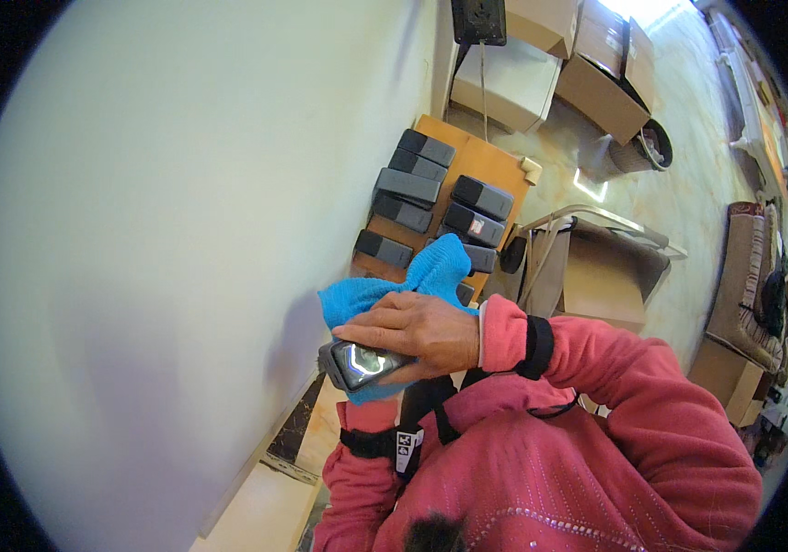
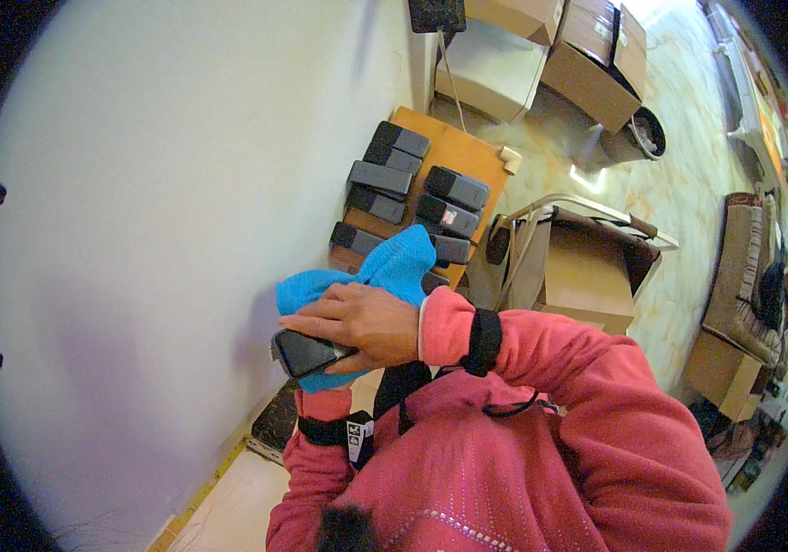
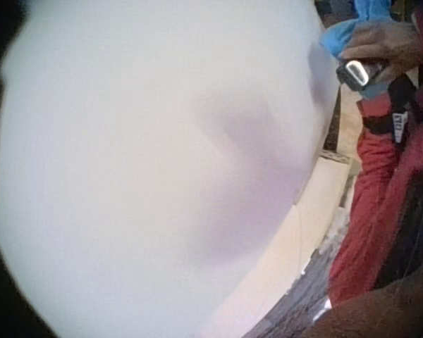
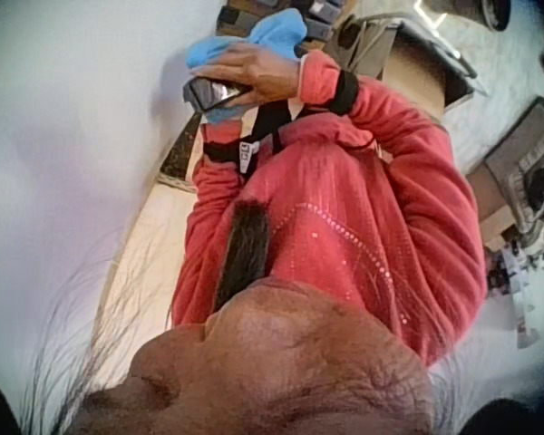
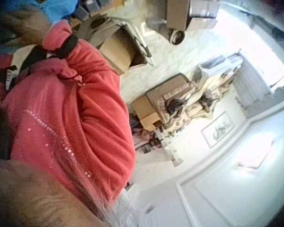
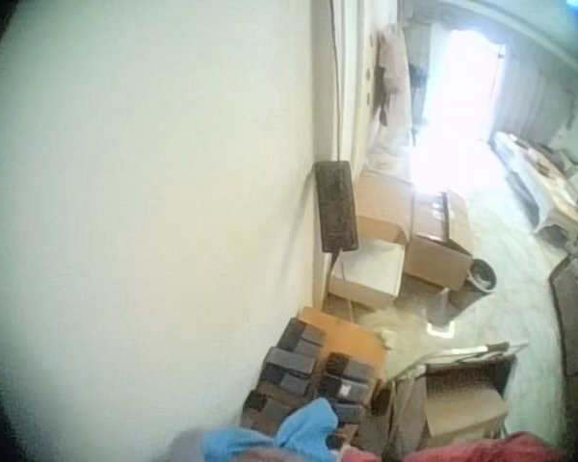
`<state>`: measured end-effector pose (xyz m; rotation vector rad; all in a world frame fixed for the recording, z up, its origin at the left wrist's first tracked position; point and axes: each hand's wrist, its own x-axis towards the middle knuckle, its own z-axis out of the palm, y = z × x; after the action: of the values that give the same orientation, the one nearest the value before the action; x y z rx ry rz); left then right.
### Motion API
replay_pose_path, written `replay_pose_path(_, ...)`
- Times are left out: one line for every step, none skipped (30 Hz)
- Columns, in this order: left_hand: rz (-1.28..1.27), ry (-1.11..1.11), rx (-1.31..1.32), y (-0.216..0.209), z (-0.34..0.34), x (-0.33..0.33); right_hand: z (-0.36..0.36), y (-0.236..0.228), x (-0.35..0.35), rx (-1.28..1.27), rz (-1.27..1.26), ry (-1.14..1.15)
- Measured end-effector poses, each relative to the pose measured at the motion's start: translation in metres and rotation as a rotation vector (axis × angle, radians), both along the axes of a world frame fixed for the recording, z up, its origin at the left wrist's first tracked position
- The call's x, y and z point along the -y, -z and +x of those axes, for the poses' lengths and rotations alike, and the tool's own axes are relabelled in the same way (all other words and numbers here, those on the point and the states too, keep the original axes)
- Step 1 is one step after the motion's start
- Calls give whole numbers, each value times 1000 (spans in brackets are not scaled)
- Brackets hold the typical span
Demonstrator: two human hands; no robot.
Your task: The person sits on the floor and wipes several small rectangular electronic devices with a blue cloth. They pick up each device from a wooden table, wipe it thoroughly, and place it back on the table. The person repeats this process for multiple devices.
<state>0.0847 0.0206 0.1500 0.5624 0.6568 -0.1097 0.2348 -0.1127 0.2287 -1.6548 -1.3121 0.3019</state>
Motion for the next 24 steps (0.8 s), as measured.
replay_pose_path(14, 1, 10, -3, 4, 2, 2, -3, 6, 7, -75, -25)
replay_pose_path(26, 2, 22, -8, 7, 5, 4, -5, 10, 26, -80, -18)
replay_pose_path(40, 3, 36, -11, 12, 7, 5, -7, 14, 44, -86, -9)
replay_pose_path(59, 6, 50, -15, 16, 11, 6, -10, 18, 65, -93, -2)
replay_pose_path(72, 6, 64, -17, 20, 13, 8, -11, 21, 75, -78, -1)
replay_pose_path(89, 7, 74, -21, 23, 16, 12, -13, 26, 92, -67, -11)
replay_pose_path(103, 13, 81, -24, 26, 19, 16, -14, 30, 107, -56, -18)
replay_pose_path(117, 16, 84, -26, 28, 22, 19, -16, 35, 118, -47, -25)
replay_pose_path(130, 19, 86, -29, 30, 26, 22, -17, 40, 132, -52, -21)
replay_pose_path(145, 22, 87, -31, 32, 29, 25, -20, 45, 146, -58, -18)
replay_pose_path(164, 21, 88, -33, 33, 31, 28, -22, 50, 155, -63, -16)
replay_pose_path(181, 21, 88, -35, 34, 34, 31, -24, 55, 156, -78, -13)
replay_pose_path(203, 18, 89, -37, 36, 35, 35, -27, 60, 156, -92, -10)
replay_pose_path(233, 18, 91, -40, 38, 37, 39, -29, 65, 158, -106, -6)
replay_pose_path(261, 12, 93, -42, 41, 38, 43, -31, 70, 167, -117, 19)
replay_pose_path(293, 9, 95, -45, 43, 39, 47, -32, 74, 173, -126, 44)
replay_pose_path(330, 10, 98, -48, 47, 40, 50, -33, 79, 180, -132, 68)
replay_pose_path(366, 13, 99, -51, 50, 41, 53, -34, 83, 172, -157, 71)
replay_pose_path(402, 18, 102, -54, 55, 43, 55, -35, 88, 163, -184, 76)
replay_pose_path(442, 25, 108, -56, 60, 46, 58, -34, 92, 154, -212, 81)
replay_pose_path(482, 31, 112, -57, 66, 49, 59, -34, 96, 155, -215, 92)
replay_pose_path(526, 30, 119, -59, 72, 52, 60, -33, 99, 144, -221, 102)
replay_pose_path(561, 14, 94, -59, 79, 55, 61, -32, 101, 129, -225, 111)
replay_pose_path(595, 0, 66, -60, 85, 57, 61, -31, 104, 112, -231, 120)
